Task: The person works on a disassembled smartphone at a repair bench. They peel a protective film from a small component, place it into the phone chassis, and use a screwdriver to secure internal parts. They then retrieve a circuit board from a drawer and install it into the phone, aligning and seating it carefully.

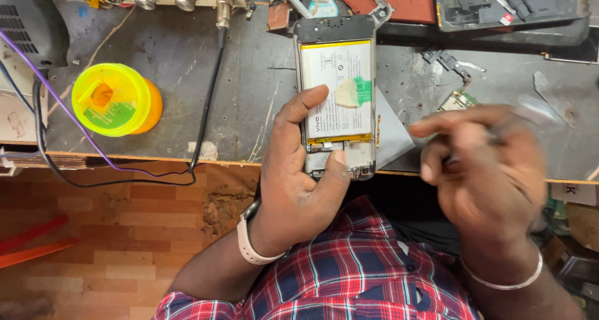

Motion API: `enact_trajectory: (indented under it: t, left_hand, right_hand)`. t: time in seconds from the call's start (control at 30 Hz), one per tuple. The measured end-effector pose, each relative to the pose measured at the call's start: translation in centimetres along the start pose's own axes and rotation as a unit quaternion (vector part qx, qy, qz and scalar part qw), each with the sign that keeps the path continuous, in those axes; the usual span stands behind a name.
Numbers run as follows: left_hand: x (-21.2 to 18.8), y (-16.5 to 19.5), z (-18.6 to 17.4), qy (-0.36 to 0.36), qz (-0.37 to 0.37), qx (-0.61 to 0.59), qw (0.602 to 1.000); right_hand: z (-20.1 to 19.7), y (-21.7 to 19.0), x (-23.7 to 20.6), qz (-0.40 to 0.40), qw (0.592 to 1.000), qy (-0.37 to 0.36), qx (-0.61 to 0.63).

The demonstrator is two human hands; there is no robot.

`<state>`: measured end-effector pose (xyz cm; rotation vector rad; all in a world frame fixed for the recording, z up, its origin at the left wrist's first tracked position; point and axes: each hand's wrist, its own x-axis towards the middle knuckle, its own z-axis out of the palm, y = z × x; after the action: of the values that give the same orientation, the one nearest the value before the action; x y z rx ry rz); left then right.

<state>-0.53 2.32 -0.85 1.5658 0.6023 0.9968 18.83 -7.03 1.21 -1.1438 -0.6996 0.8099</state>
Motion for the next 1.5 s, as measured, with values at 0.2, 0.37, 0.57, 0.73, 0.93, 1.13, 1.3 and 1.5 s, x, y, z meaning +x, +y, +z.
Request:
enact_trajectory:
  t: [0.2,0.37,0.57,0.73,0.93,1.13,1.3,1.5]
  left_hand:
    - [-1.5,1.0,0.1,-0.051,-0.017,-0.144,0.988]
    - [-2.5,2.6,0.5,-0.074,-0.040,-0.219,0.972]
    - [-3.5,4.1,1.4,-0.085,-0.037,-0.217,0.972]
    - [-4.5,4.8,1.6,-0.092,-0.043,-0.230,0.968]
    - [-5.1,4.6,2.3,-0.080,-0.024,-0.216,0.973]
    - [-5.2,3.6,2.7,-0.071,0.000,-0.181,0.981]
    - [-5.2,3.0,2.9,-0.060,0.013,-0.169,0.984]
    - [-5.1,2.8,3.0,-0.051,-0.004,-0.200,0.978]
  right_hand:
    - [-0.2,-0.9,0.2,0.172,0.982,-0.058,-0.055]
    - [-0.5,-1.4,-1.5,0.211,0.973,-0.090,0.010]
    - [-1.1,-2.1,-3.4,0.205,0.972,-0.112,0.026]
    - [-1.5,-2.6,-4.2,0.236,0.959,-0.137,0.078]
    - [-1.7,-2.3,-4.9,0.273,0.940,-0.138,0.153]
    - [-2.0,-1.0,-5.3,0.298,0.922,-0.136,0.208]
    - [-2.0,0.0,-5.7,0.272,0.924,-0.134,0.233]
    - [-2.0,0.6,-5.9,0.234,0.945,-0.113,0.200]
